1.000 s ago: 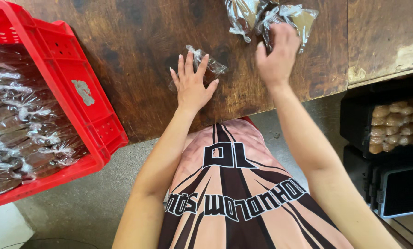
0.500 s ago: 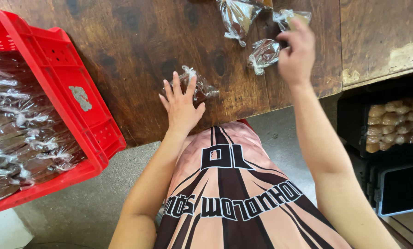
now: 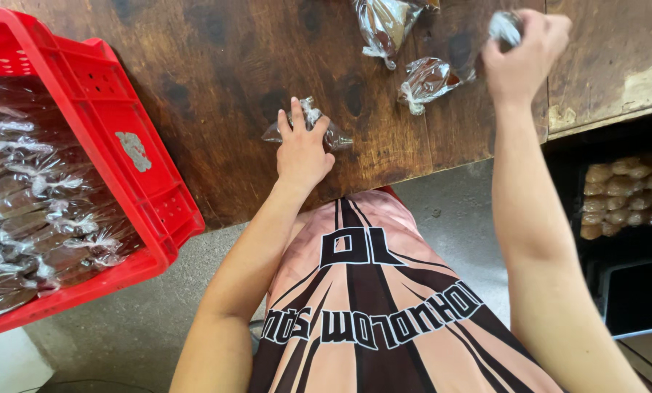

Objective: The person organizes wrapped brown food packets by picking them up from a wooden table and placing them into a red plastic crate.

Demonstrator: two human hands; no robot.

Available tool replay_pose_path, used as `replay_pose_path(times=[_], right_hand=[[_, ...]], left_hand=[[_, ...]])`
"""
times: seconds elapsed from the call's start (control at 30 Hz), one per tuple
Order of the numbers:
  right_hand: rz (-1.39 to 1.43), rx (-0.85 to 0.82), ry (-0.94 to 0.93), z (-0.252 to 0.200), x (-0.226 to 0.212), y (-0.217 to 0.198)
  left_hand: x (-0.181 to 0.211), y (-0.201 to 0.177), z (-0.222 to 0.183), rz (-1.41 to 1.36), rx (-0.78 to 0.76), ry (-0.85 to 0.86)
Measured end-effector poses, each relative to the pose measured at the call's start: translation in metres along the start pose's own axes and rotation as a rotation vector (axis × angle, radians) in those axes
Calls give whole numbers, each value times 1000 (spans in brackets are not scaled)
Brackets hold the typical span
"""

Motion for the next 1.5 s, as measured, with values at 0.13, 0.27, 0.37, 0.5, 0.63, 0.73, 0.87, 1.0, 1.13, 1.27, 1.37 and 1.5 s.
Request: replay_pose_path(times=[0.13, 0.27, 0.37, 0.5, 0.63, 0.73, 0.87, 1.0, 1.13, 1.27, 1.37, 1.5], right_hand=[[168, 87, -111, -82, 4, -15], [209, -37, -44, -135, -6, 0], [96, -21, 28, -141, -24, 2], [16, -193, 121, -114, -64, 20], [-190, -345, 65, -95, -88, 59], [-231, -387, -23, -81, -89, 71], [-287, -450, 118, -81, -68, 76], [-292, -346, 104, -87, -55, 86], [-327, -199, 102, -114, -54, 94], [-288, -65, 22, -150, -102, 74], [142, -186, -65, -184, -193, 50], [263, -237, -485, -271, -395, 4]], left_hand=[[-2, -5, -1, -10, 42, 30], [0, -15, 4, 3, 80, 86], [2, -10, 0, 1, 73, 123], [5, -12, -4, 28, 91, 209], [7, -36, -24, -139, 108, 223], [5, -94, -67, -352, 302, 267], [-50, -182, -136, -453, 556, 291], [-199, -246, -182, -292, 727, 111], [-370, -277, -214, -134, 734, -231], [-477, -294, -214, 39, 859, -235], [-530, -287, -200, 18, 822, -324], [-546, -295, -195, 60, 876, -363]])
Point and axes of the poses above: each hand's wrist, its own z-axis towards the middle knuckle, its own y-axis out of the palm, x = y × z, the point moved 9 cm from there along z, towards the middle knuckle, and after that the axes turned 11 degrees about y, right-handed, at the moved point
